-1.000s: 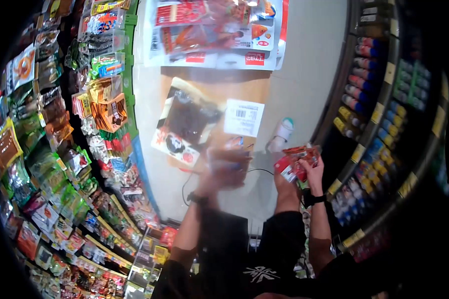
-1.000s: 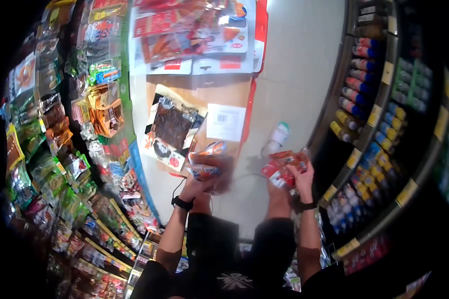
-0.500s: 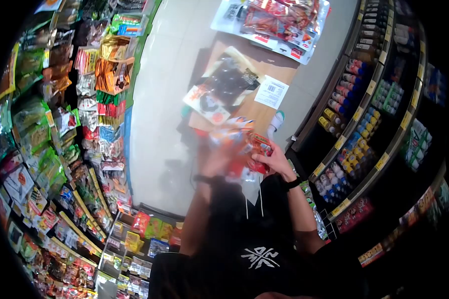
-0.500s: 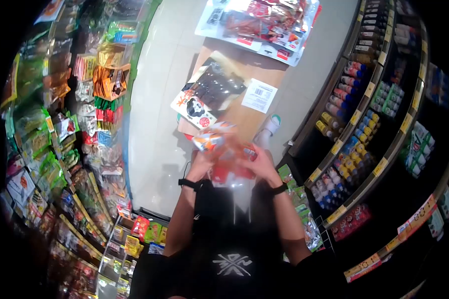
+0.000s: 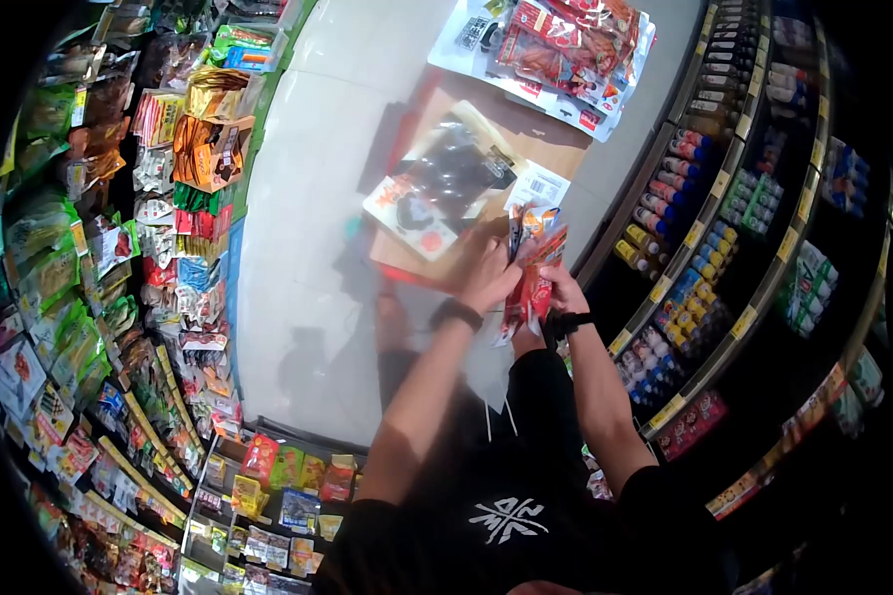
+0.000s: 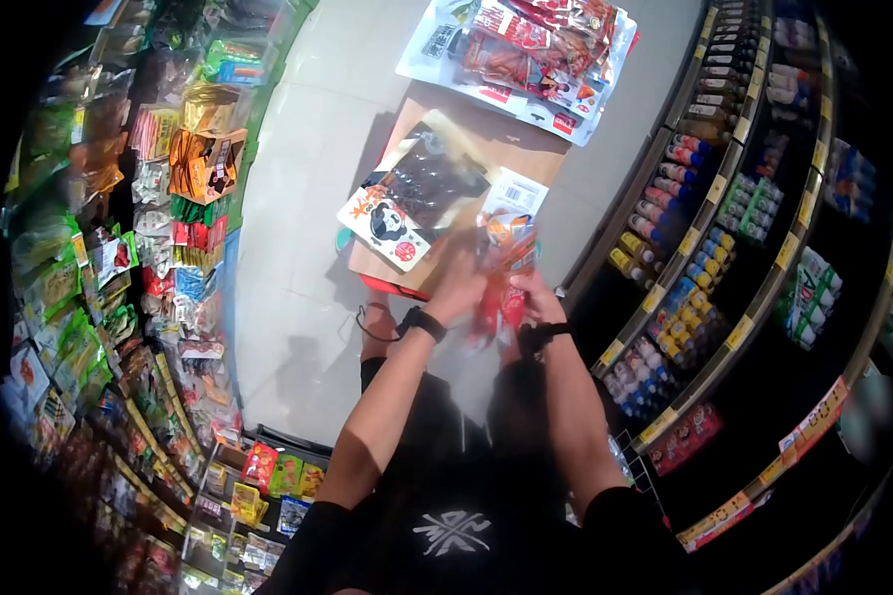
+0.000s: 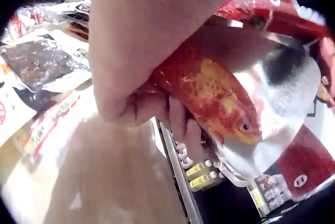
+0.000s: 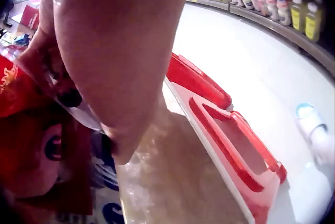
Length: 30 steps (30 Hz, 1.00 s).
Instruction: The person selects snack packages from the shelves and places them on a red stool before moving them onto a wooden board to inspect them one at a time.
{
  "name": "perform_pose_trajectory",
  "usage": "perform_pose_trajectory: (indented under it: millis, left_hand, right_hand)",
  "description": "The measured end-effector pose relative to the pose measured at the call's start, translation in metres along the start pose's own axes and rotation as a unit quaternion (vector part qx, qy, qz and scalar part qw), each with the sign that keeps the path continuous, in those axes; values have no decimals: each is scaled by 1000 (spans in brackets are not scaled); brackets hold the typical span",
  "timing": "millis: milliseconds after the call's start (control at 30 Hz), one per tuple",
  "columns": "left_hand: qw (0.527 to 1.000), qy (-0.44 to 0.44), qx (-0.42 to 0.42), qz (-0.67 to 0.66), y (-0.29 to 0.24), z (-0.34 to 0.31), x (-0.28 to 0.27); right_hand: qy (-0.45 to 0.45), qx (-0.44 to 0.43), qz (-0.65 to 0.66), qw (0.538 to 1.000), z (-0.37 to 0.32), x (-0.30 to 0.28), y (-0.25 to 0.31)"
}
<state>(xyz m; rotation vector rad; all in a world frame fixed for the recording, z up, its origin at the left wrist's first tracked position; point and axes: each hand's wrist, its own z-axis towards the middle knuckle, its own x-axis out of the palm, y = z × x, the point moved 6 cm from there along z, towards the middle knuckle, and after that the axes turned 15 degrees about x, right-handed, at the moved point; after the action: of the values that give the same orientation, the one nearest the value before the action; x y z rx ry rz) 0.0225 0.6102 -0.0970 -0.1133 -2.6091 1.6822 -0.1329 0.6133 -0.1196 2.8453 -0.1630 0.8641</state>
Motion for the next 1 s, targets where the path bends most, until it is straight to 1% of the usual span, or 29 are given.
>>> perform_pose_trajectory:
  millis: [33,67,100,133,167,200,233,267,300,333,367,400,433,467,533,567,633,667,700,733,767,800,833,867,900,933,967,1000]
  left_hand:
    - [999,40,-19,-7,-14,0,-9]
    - [996,79,-37,-13,-17,1,-18]
    - [998,54,-13,29,-26,6,-42]
    - [997,28,8,74,-34,11,-66]
    - [993,-105,34,50,-57,9,-96]
    - [955,-174,59,235,-48,11,-123]
    - [878,-235,82,408,-39,13,-146]
    - [882,-204,56,422,-24,15,-157]
    - [884,-174,31,434,-13,18,-166]
    - [884,-147,8,445,-7,20,-172]
    - [882,-148,-9,448,-3,19,-178]
    - [880,-151,-25,450,-2,18,-182]
    - [878,-152,-40,452,2,19,-186]
    - [877,-157,-2,455,5,20,-188]
    - [877,-159,-14,454,4,21,-191]
    - [880,-156,-34,448,6,24,-193]
    - [886,-144,-80,434,-13,23,-195]
    - [929,-141,-72,334,-22,20,-191]
    - [961,-140,-62,231,-35,16,-186]
    - [981,-137,-52,126,-41,11,-179]
    - [983,-135,39,119,-43,7,-168]
    - [989,-108,14,95,-50,0,-152]
    - [993,-94,31,68,-61,-7,-135]
    - [995,-86,-18,54,-72,-13,-118]
    - [992,-60,-110,-30,-59,-20,-97]
    - [997,-72,-36,-18,-41,-25,-78]
    - [998,-54,1,-26,-22,-26,-58]
    - [998,-40,-5,-45,-36,-23,-45]
  right_hand:
    - [-1,0,6,1000,1,-8,3]
    - [4,-10,27,1000,4,-8,6]
    - [10,-19,48,999,7,-6,9]
    - [121,9,76,990,6,16,19]
    - [129,-15,111,985,12,7,21]
    - [137,-40,145,979,16,-6,23]
    - [121,-38,144,982,21,-21,24]
    - [156,-72,152,973,16,-6,36]
    - [154,-92,142,973,14,-4,42]
    - [140,-88,129,978,12,-5,44]
    - [127,-83,116,982,10,-6,47]
    - [101,-53,100,988,7,-11,46]
    - [94,-55,87,990,1,-7,47]
    - [87,-56,74,992,-4,-3,49]
    - [74,-53,53,994,-11,1,48]
    - [72,-50,53,995,-13,0,45]
    - [72,-43,69,994,-19,-5,33]
    - [57,-41,73,995,-18,-17,25]
    - [54,-59,70,994,-20,-20,21]
    - [52,-75,69,993,-21,-24,15]
    - [28,-46,70,996,-20,-41,2]
    - [27,-66,121,990,-24,-35,1]
    - [31,-60,127,990,-25,-37,-5]
    - [36,-55,132,989,-25,-42,-8]
    - [32,-56,138,988,-24,-39,-6]
    - [34,-68,134,988,-16,-46,-9]
    - [42,-75,131,988,-13,-45,-8]
    - [48,-82,126,987,-11,-44,-5]
